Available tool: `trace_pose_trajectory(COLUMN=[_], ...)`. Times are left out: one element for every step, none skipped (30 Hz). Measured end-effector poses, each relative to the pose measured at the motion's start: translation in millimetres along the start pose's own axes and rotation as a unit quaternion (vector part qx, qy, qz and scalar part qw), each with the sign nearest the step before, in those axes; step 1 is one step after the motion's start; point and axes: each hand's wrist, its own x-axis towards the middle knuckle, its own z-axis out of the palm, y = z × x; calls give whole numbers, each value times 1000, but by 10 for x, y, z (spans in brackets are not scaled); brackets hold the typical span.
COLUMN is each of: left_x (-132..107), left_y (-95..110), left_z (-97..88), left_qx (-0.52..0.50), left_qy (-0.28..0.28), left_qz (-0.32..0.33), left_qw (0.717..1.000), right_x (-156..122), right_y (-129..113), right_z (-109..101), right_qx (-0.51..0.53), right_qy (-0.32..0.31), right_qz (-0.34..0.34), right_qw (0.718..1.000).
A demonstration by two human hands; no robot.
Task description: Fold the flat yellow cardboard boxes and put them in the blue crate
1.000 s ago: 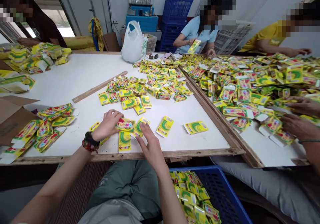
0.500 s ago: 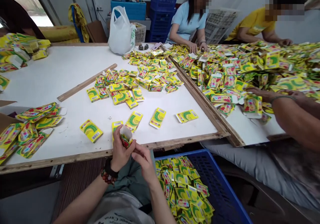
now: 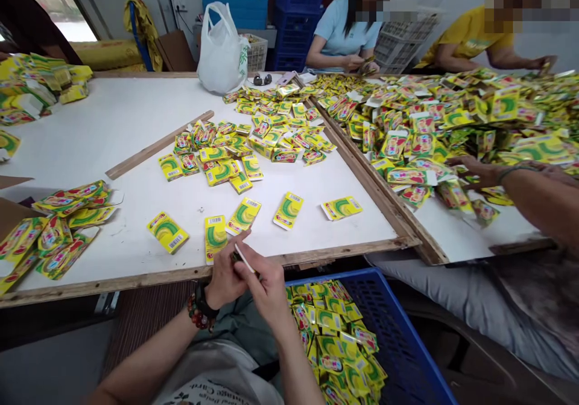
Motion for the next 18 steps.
trace_pose_trajectory(left_x=[14,27,39,48,52,52,47,38,26,13,2,-5,-4,7,28,61,102,148], left_y=[17,33,44,48,44,33,16,-5,-25,-42,-51,-51,-40,-21,2,22,29,15], left_z=[-14,-29,-41,-51,-56,-57,-51,-40,-24,-3,19,42,59,66,55,19,-50,-154], left_qx=[8,12,12,7,0,-5,-5,1,8,14,18,22,23,20,12,1,-12,-20], left_qy=[-14,-31,-53,-76,-96,-109,-114,-109,-98,-90,-85,-81,-79,-78,-80,-85,-100,-128], left_qz=[-24,-55,-84,-104,-118,-127,-132,-137,-145,-154,-165,-177,-190,-201,-207,-205,-191,-165], left_qw=[1000,998,995,992,988,986,985,985,985,984,982,981,978,976,975,975,976,978], right_x=[-4,0,10,25,43,61,79,95,109,121,131,141,148,153,153,144,121,80], right_y=[-6,-13,-21,-29,-37,-46,-55,-63,-72,-80,-87,-92,-96,-98,-100,-101,-102,-102], right_z=[-6,-1,12,28,44,53,56,52,42,32,26,27,36,53,72,86,85,59], right_qx=[-38,-67,-87,-100,-104,-101,-94,-82,-67,-52,-41,-39,-48,-67,-92,-116,-134,-145], right_qy=[-1,7,24,46,70,87,93,86,70,46,18,-8,-29,-44,-53,-58,-58,-54], right_qz=[-32,-49,-52,-40,-18,9,35,53,61,61,55,42,24,4,-17,-36,-51,-61], right_qw=[999,997,995,993,992,991,991,991,993,996,997,998,998,997,994,991,988,986])
